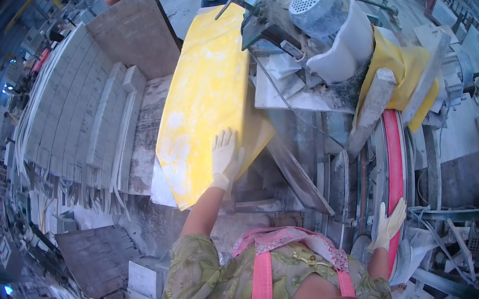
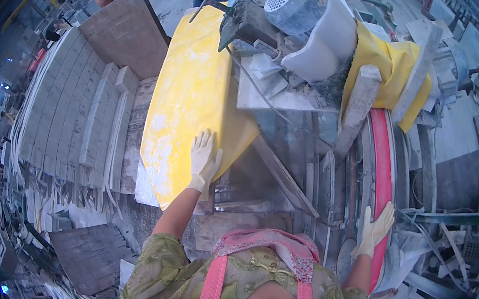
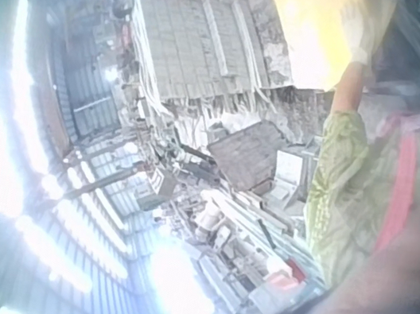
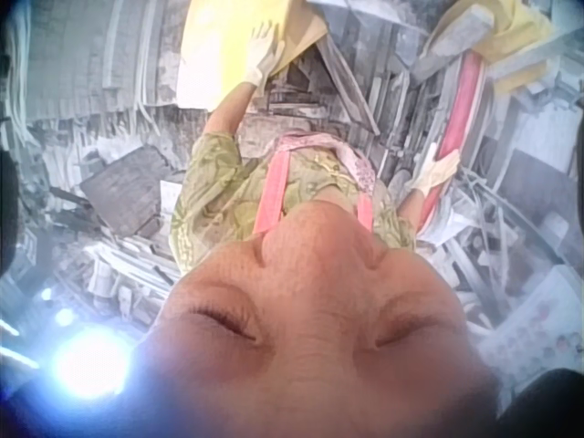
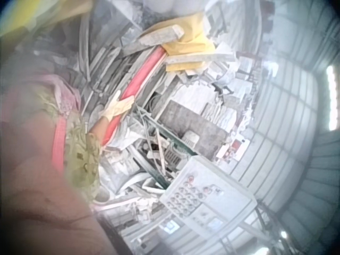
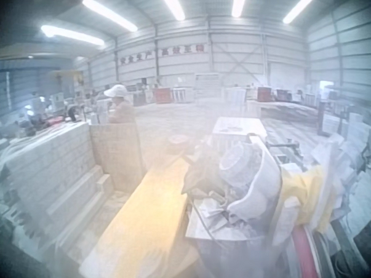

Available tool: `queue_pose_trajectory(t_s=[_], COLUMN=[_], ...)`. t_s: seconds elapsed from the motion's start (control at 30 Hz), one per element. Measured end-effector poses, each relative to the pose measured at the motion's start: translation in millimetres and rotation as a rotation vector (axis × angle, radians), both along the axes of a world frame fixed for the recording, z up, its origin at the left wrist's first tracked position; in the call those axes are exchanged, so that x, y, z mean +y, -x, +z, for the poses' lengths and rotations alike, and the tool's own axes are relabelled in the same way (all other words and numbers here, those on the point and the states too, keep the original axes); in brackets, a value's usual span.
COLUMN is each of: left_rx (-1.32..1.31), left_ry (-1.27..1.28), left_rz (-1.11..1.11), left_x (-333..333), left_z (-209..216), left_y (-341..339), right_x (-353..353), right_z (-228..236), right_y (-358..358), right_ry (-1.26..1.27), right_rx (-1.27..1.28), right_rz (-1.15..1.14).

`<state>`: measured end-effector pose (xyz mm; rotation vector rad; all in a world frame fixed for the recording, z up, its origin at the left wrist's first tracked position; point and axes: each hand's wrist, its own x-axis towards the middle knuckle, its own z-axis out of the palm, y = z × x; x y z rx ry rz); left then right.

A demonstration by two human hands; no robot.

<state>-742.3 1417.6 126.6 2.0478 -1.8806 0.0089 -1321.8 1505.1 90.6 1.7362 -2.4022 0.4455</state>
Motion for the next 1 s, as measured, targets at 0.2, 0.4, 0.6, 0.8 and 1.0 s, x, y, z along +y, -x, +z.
queue_pose_trajectory(t_s=[0.2,0.4,0.6,0.8,1.0], left_rx=[0.003,0.001,-0.005,0.009,0.003], left_ry=[-0.005,-0.010,-0.007,0.000,0.014], left_rz=[-0.001,0.000,-0.001,0.002,-0.006], left_x=[-1,-1,0,-2,-2], left_z=[0,0,0,-2,-7], left_y=[0,0,-1,0,-3], right_x=[0,0,0,0,1], right_z=[-2,-1,0,6,9], right_y=[1,2,-1,-5,-8], right_ry=[0.013,0.004,-0.001,-0.011,-0.004], right_rx=[0.001,-0.007,-0.017,-0.030,-0.023], right_rz=[0.014,0.005,-0.001,-0.006,-0.009])
